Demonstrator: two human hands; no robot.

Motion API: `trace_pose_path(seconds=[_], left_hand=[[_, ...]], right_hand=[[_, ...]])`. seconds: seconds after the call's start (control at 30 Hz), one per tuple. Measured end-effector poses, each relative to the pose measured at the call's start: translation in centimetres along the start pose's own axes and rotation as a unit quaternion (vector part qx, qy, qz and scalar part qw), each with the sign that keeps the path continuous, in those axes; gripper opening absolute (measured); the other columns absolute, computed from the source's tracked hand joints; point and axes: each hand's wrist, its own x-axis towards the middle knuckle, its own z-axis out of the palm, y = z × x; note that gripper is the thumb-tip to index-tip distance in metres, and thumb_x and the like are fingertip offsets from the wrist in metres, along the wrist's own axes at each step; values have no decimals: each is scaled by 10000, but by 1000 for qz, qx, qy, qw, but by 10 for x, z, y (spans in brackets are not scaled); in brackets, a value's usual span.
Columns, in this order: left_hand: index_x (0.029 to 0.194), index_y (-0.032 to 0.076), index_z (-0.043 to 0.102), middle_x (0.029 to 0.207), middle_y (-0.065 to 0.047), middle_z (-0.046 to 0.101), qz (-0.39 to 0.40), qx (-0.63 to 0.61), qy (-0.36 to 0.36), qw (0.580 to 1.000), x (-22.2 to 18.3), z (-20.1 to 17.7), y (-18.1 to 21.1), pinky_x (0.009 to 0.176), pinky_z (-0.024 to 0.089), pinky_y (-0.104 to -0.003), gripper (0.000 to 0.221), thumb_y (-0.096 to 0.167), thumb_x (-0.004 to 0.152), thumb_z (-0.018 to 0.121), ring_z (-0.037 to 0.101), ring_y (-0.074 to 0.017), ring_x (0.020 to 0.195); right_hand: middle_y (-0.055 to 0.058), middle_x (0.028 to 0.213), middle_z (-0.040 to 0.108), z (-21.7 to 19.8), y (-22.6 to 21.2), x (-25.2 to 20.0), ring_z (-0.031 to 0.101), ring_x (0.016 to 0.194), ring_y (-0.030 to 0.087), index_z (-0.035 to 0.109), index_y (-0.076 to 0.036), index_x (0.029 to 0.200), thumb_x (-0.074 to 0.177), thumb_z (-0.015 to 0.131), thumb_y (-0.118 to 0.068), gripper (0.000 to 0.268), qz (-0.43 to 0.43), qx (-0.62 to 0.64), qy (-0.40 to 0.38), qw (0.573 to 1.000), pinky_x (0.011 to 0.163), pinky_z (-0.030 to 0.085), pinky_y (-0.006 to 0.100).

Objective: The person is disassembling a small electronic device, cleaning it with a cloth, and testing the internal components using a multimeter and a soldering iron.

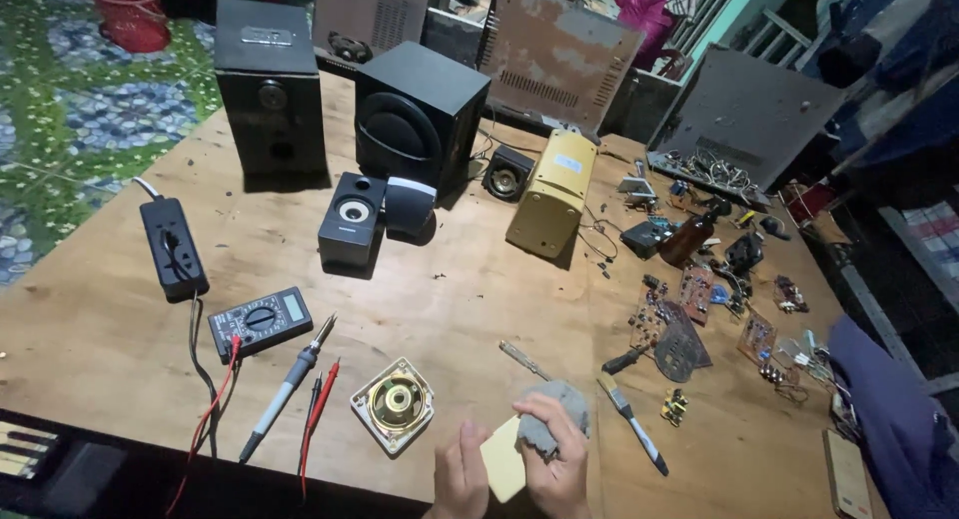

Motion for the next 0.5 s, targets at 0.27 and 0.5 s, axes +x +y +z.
trace_pose_path(seconds=[0.27, 0.5], left_hand=[[844, 114, 602, 779, -79, 647, 106, 27, -31, 993, 11, 27, -48, 689, 466, -401, 130, 161, 938, 524, 621, -262, 734], [761, 68, 657, 637, -134, 709, 66, 23, 37, 997, -6, 50, -40, 494, 455, -437, 451, 245, 1049, 359, 701, -320, 544]], right_hand=[[112, 1165, 778, 14, -28, 3, 746, 997, 271, 744, -57, 1141, 964, 521, -349, 407, -187, -114, -55, 974, 922, 506, 464], [113, 1427, 633, -12, -27, 15, 531, 1382, 343, 738, -120, 1240, 1032, 438, -279, 398, -100, -229, -129, 960, 1174, 263, 588]])
